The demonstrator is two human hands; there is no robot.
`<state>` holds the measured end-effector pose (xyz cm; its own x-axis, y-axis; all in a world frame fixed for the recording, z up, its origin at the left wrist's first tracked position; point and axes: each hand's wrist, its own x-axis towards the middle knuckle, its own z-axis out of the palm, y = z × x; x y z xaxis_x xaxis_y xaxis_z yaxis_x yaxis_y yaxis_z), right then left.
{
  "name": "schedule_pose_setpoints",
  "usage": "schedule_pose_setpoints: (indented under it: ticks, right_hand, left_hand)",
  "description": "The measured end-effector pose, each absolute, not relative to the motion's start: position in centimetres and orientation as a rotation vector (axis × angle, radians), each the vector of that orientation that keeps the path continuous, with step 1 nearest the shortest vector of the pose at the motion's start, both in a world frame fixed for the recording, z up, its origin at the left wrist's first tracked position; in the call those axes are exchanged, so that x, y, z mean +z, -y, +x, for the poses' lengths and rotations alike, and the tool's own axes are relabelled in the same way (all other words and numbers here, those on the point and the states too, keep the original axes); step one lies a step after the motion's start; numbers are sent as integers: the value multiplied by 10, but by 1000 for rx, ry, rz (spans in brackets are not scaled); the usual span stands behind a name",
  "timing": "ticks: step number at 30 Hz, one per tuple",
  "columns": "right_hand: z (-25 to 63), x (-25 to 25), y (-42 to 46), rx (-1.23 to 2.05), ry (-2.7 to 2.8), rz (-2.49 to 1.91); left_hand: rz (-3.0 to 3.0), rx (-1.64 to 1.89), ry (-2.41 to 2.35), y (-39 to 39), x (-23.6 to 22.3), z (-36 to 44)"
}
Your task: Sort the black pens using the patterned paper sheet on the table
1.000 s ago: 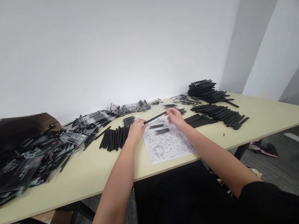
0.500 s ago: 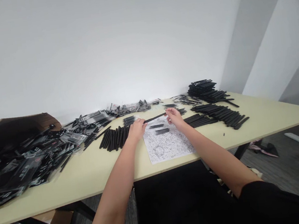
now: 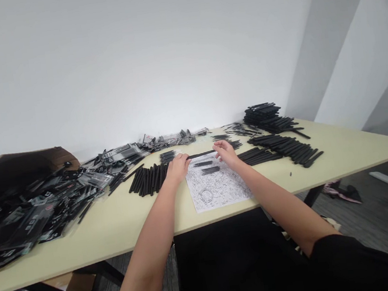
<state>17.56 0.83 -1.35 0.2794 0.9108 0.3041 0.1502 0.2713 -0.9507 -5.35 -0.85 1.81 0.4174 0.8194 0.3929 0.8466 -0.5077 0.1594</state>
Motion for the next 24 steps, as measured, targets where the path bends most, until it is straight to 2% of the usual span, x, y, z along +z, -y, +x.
schedule_pose_setpoints:
  ticks: [24]
  right_hand:
    - [183,-30,-22,368,1483,-1263]
  left_hand:
    - [-2592,-655,1528,6,16,-53]
